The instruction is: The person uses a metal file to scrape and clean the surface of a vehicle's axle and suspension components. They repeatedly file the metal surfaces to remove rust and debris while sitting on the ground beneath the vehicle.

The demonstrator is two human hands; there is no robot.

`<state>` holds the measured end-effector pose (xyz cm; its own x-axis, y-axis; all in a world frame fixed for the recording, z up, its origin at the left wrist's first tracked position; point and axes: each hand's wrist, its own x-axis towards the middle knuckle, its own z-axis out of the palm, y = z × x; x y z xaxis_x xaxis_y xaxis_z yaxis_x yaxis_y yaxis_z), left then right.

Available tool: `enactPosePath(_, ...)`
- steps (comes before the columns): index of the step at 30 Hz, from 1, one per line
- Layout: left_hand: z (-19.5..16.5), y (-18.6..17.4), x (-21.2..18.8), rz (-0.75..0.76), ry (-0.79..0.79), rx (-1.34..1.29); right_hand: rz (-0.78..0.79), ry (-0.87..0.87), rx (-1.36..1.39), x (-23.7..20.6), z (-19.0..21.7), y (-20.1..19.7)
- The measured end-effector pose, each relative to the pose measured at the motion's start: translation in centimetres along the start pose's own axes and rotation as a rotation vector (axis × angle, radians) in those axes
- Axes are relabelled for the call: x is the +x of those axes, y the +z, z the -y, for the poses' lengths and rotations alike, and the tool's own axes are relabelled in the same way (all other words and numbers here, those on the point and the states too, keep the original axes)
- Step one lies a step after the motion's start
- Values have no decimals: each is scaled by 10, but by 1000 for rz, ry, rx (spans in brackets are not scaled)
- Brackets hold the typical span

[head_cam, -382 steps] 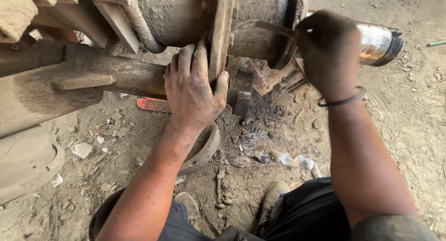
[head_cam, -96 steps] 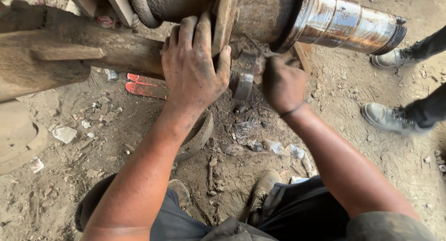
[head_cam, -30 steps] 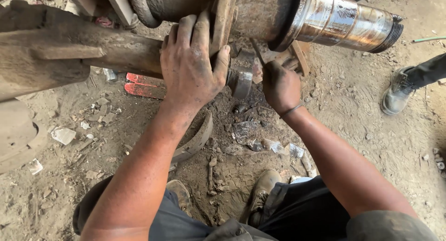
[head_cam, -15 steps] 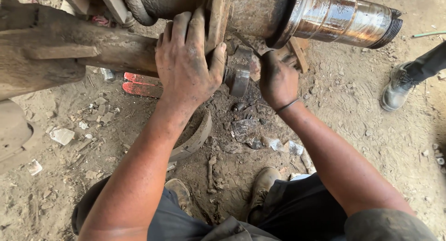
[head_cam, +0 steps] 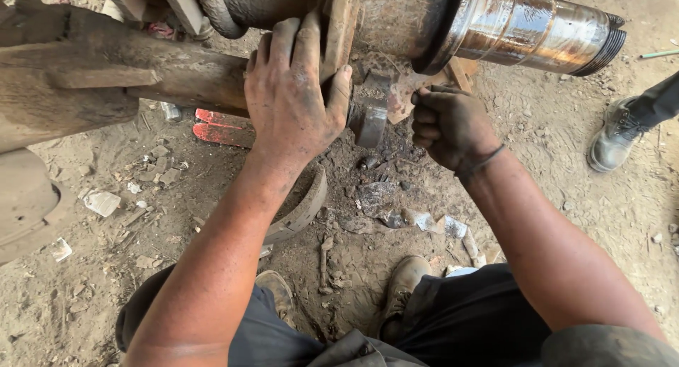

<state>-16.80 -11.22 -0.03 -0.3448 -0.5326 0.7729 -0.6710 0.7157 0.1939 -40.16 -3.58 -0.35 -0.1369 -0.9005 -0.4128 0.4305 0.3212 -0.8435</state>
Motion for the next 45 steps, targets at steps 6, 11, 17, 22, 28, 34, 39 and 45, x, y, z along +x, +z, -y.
enactPosePath(6, -2, -4, 2, 22, 10, -43, -11, 11, 156, 13, -8, 17)
enactPosePath(11, -3, -8, 2, 19, 12, -42, 23, -42, 131, 5, -10, 8)
enactPosePath(17, -7, -8, 3, 29, -16, -42, -8, -39, 185, 18, -7, 22)
enactPosePath(22, -2, -7, 2, 32, 13, -79, -7, -22, 87, 5, -5, 17)
enactPosePath(28, -1, -3, 0, 16, 2, -36, 28, -13, 95, 2, -5, 19)
enactPosePath(34, 0, -5, 0, 33, 16, -74, 58, 0, 67, -2, 2, 19)
enactPosePath(39, -2, -4, -1, 27, 7, -51, -6, 52, 85, -13, 4, 12)
enactPosePath(45, -2, -7, -1, 23, 23, -60, -1, 58, 57, -4, 2, 24)
